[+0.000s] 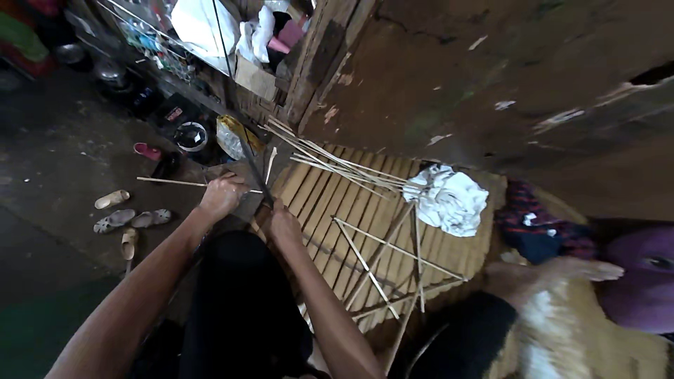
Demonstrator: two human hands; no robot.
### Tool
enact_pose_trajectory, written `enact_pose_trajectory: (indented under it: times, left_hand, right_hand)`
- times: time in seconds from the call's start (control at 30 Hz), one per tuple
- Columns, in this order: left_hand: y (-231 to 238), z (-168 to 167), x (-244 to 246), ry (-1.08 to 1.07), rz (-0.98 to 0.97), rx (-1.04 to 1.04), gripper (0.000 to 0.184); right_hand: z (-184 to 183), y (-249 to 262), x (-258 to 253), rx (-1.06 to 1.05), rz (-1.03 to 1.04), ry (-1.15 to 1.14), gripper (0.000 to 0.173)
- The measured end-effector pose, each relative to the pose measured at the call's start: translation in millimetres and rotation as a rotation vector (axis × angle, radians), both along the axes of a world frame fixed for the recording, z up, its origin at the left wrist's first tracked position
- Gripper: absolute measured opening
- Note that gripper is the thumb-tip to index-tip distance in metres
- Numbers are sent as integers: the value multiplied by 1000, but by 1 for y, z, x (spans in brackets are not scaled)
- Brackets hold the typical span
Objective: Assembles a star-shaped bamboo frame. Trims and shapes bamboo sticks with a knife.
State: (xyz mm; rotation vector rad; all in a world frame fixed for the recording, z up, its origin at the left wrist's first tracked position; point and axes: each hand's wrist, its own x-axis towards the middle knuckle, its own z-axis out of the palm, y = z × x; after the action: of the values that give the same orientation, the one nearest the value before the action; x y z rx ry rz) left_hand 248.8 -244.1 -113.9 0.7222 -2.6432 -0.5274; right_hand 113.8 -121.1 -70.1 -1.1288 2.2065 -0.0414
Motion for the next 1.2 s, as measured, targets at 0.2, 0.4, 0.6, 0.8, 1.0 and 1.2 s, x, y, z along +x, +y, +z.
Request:
enact_pose_trajectory:
  times: [0.2, 0.4, 0.6, 0.8, 1.0, 1.2]
  left_hand:
    - [-1, -5, 1, 57, -47, -36, 19]
    - [-3, 2, -1, -34, -42, 26, 20]
    - [-2, 11, -1, -136, -48, 24, 19]
    - [-3, 12, -4, -111, -147, -56, 17]
    - [20, 27, -11, -170, -126, -104, 15]
    - [19, 53, -10, -201, 210, 479, 22]
  right_hand:
    - [-5, -5, 3, -29, -18, -12, 40]
    - [2, 34, 4, 21, 13, 23, 41]
    - [16, 56, 5, 96, -28, -8, 44]
    - [37, 77, 1, 111, 3, -27, 46]
    - [26, 82, -1, 70, -13, -41, 47]
    - [30, 108, -7, 0, -173, -133, 41]
